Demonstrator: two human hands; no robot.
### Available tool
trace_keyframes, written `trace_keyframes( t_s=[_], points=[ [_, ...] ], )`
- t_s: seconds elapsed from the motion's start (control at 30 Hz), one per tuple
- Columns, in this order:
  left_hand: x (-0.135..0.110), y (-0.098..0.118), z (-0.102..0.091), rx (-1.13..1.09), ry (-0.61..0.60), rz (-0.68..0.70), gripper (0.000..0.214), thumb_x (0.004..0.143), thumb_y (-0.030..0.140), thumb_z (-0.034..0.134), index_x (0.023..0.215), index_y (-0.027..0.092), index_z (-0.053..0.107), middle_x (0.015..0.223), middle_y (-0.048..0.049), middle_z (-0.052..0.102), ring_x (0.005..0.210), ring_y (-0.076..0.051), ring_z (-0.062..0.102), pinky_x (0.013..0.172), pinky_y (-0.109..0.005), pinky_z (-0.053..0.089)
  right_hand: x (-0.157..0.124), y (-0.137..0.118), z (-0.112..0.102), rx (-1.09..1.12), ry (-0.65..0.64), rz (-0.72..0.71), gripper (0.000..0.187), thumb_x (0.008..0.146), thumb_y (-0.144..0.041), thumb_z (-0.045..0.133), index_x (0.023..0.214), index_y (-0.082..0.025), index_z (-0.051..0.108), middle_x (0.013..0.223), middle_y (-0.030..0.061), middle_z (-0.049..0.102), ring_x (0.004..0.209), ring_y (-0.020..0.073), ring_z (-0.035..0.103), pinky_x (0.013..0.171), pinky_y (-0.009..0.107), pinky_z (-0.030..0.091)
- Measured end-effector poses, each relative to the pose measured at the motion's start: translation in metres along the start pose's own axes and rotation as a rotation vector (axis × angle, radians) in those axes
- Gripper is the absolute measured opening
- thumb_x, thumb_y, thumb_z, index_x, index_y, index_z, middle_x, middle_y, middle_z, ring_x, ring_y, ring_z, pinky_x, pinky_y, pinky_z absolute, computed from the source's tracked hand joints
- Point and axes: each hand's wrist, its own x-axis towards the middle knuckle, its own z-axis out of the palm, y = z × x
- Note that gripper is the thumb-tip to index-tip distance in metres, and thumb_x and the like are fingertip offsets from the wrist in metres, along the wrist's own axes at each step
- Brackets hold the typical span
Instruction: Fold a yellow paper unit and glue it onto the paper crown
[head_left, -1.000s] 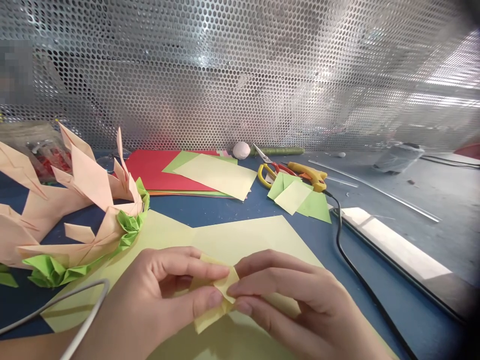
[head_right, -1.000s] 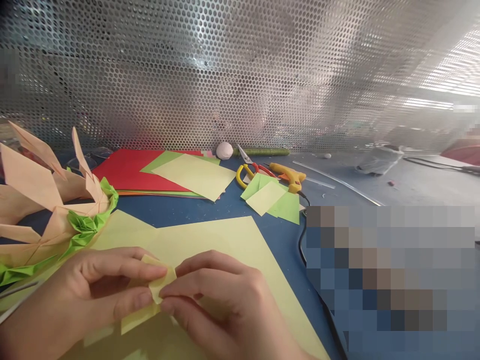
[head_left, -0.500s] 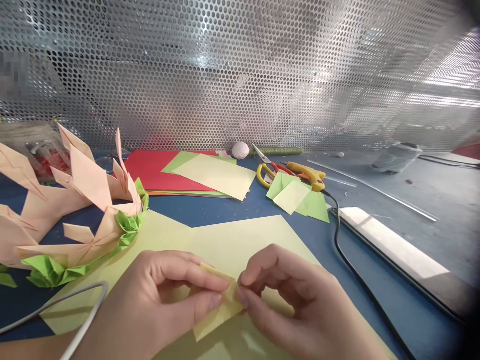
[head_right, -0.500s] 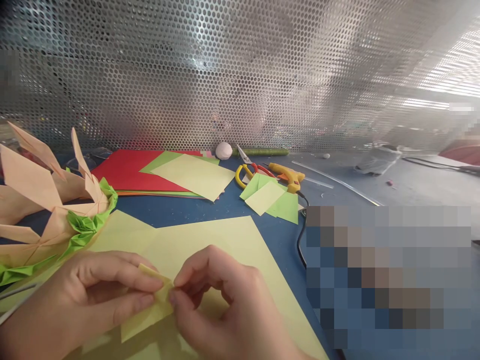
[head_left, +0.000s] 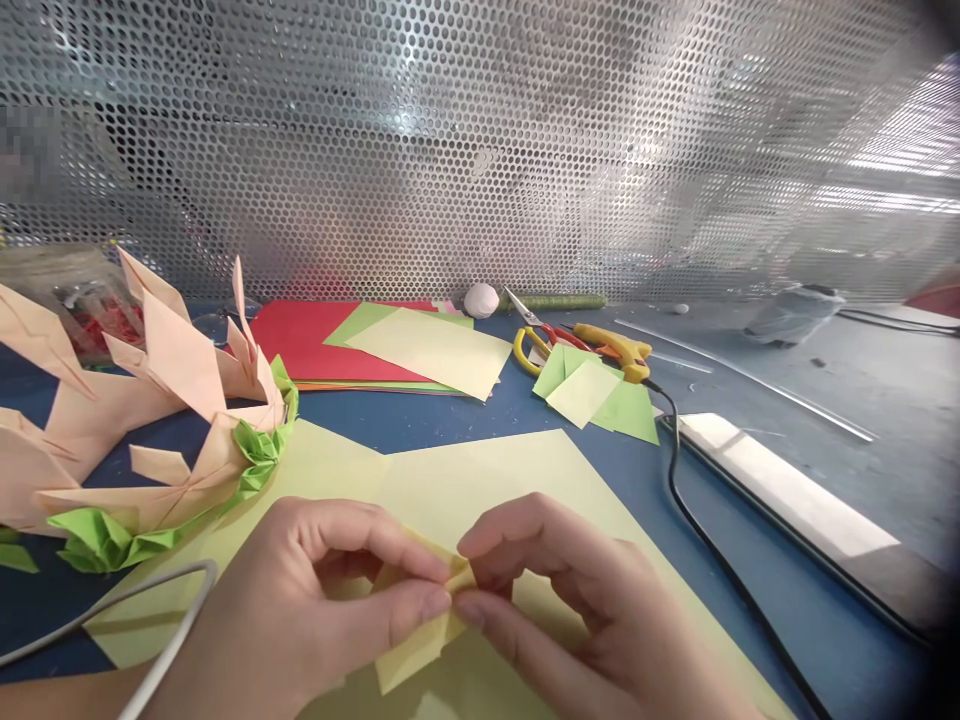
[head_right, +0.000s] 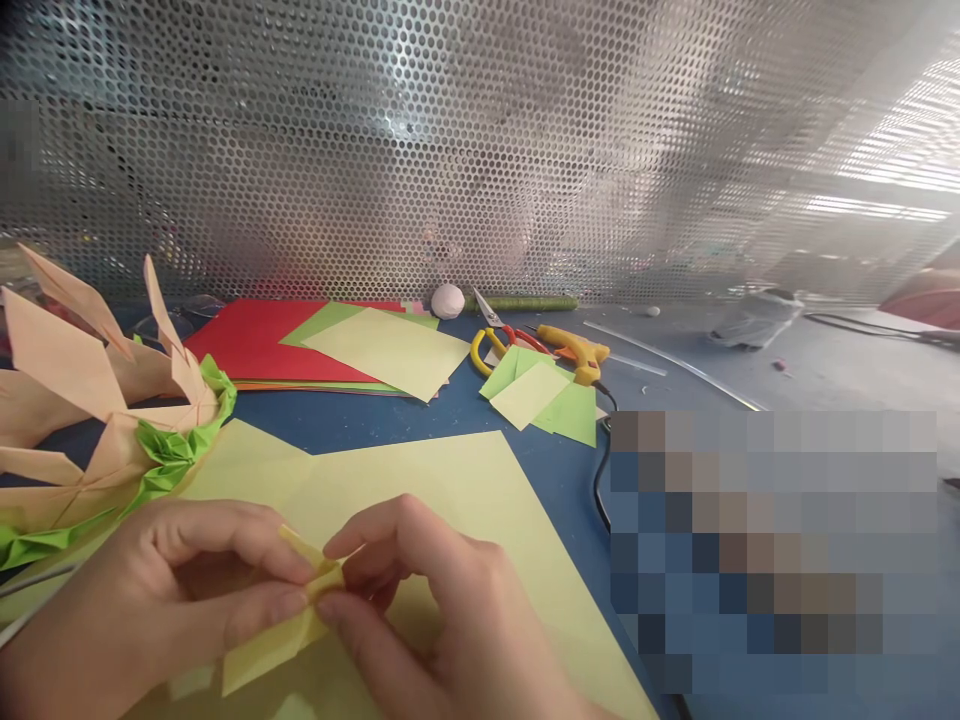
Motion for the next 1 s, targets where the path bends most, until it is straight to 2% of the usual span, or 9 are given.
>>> trace_keyframes(
  t_s=[0.13, 0.37, 0.47, 0.6, 0.73, 0.87, 1.0],
  points=[
    [-0.002, 0.001, 0.001, 0.046, 0.003, -0.019, 0.006, 0.061, 0.026, 0.075, 0.059, 0.03, 0.079, 0.062, 0.0029, 0.077, 0.064, -0.018, 0.069, 0.061, -0.023, 0.051, -0.001, 0.0, 0.001, -0.001, -0.011, 0.027, 0.017, 0.085, -0.019, 0.061, 0.099, -0.028, 0.064, 0.075, -0.0054, 0.07, 0.068, 0.0105, 0.069, 0.069, 0.018, 0.054],
    [-0.003, -0.001, 0.001, 0.081, 0.015, 0.034, 0.01, 0.063, 0.026, 0.07, 0.054, 0.028, 0.075, 0.059, 0.0039, 0.071, 0.062, -0.016, 0.065, 0.061, -0.023, 0.049, 0.002, 0.001, 0.0, 0.063, -0.066, 0.111, 0.025, 0.083, -0.016, 0.061, 0.103, -0.029, 0.064, 0.073, -0.0053, 0.067, 0.068, 0.0118, 0.067, 0.06, 0.019, 0.05],
    [-0.002, -0.004, 0.001, 0.099, 0.056, 0.015, 0.003, 0.063, 0.029, 0.072, 0.062, 0.028, 0.074, 0.061, 0.0041, 0.069, 0.063, -0.016, 0.062, 0.063, -0.024, 0.049, 0.004, 0.004, -0.001, 0.139, -0.094, 0.114, 0.024, 0.084, -0.017, 0.062, 0.104, -0.028, 0.064, 0.08, -0.0026, 0.067, 0.074, 0.0138, 0.066, 0.067, 0.024, 0.053],
    [-0.002, -0.008, 0.001, 0.119, 0.126, 0.02, 0.014, 0.062, 0.03, 0.073, 0.076, 0.029, 0.071, 0.075, 0.0045, 0.069, 0.073, -0.018, 0.062, 0.066, -0.025, 0.05, 0.005, 0.004, -0.001, 0.235, -0.096, 0.187, 0.024, 0.083, -0.019, 0.069, 0.105, -0.026, 0.065, 0.082, -0.0021, 0.064, 0.074, 0.0133, 0.063, 0.069, 0.025, 0.053],
    [-0.002, -0.007, 0.001, 0.11, 0.088, 0.031, 0.009, 0.063, 0.026, 0.071, 0.072, 0.029, 0.07, 0.07, 0.0056, 0.067, 0.071, -0.016, 0.061, 0.065, -0.024, 0.049, 0.005, 0.002, 0.0, 0.286, -0.095, 0.236, 0.019, 0.083, -0.026, 0.072, 0.101, -0.024, 0.065, 0.076, -0.0031, 0.064, 0.071, 0.0125, 0.062, 0.067, 0.023, 0.051],
    [0.002, -0.009, -0.003, 0.111, 0.061, 0.021, 0.008, 0.064, 0.026, 0.075, 0.07, 0.027, 0.07, 0.062, 0.0061, 0.063, 0.064, -0.014, 0.058, 0.058, -0.021, 0.046, 0.004, 0.003, 0.001, 0.233, -0.065, 0.215, 0.014, 0.083, -0.022, 0.068, 0.096, -0.025, 0.067, 0.07, -0.0055, 0.06, 0.065, 0.0108, 0.059, 0.061, 0.021, 0.047],
    [0.006, -0.011, -0.006, 0.113, -0.02, 0.038, 0.011, 0.066, 0.025, 0.077, 0.074, 0.029, 0.071, 0.068, 0.0058, 0.066, 0.068, -0.014, 0.061, 0.06, -0.02, 0.049, 0.004, 0.006, 0.0, 0.211, -0.063, 0.203, 0.018, 0.08, -0.017, 0.066, 0.096, -0.027, 0.068, 0.071, -0.0055, 0.063, 0.067, 0.0119, 0.061, 0.063, 0.023, 0.047]
  ],
)
